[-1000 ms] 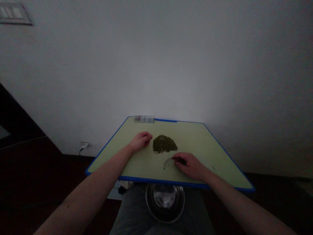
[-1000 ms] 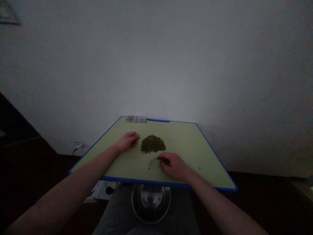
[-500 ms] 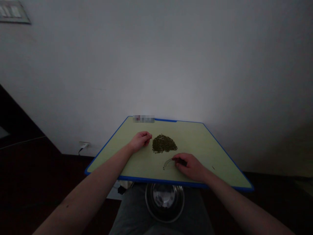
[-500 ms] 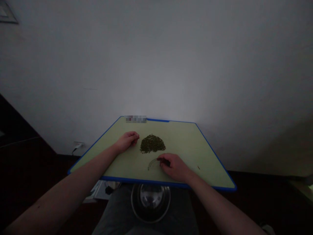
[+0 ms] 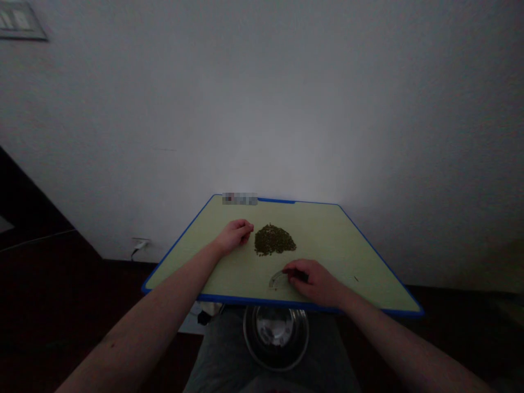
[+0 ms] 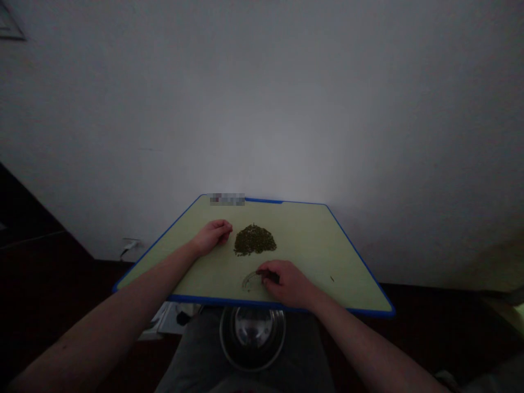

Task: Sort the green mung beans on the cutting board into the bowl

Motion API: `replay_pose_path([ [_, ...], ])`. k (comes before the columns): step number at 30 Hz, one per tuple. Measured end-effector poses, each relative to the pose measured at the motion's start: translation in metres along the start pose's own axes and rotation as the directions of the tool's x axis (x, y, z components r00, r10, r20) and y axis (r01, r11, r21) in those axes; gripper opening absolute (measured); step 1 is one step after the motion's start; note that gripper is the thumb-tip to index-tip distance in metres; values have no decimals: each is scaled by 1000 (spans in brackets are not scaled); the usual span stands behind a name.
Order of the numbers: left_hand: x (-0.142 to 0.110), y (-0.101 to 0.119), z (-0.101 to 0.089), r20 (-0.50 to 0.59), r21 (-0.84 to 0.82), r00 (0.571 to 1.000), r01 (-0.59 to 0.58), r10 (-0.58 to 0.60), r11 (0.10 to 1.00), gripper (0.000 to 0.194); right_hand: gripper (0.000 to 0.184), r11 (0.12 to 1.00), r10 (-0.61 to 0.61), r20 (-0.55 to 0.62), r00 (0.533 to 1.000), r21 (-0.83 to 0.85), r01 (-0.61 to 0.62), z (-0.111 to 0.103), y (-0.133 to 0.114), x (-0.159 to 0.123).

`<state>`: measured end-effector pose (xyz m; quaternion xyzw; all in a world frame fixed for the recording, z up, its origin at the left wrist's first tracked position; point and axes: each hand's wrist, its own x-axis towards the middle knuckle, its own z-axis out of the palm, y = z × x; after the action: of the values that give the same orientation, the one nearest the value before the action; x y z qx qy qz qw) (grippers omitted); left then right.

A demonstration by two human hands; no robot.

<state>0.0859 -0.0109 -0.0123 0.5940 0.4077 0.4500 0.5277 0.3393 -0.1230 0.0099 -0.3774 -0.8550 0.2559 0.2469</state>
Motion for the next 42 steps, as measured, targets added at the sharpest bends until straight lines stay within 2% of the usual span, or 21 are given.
replay_pose_path([
  [31, 0, 1, 1, -16, 16, 1000, 13, -13, 1000, 27, 26, 999, 7, 30, 1000, 41, -8, -1, -3, -21],
  [42, -1, 0, 0, -14, -3, 1000, 6, -6, 1000, 27, 28, 999, 29, -78, 997, 20, -27, -11, 20, 4],
])
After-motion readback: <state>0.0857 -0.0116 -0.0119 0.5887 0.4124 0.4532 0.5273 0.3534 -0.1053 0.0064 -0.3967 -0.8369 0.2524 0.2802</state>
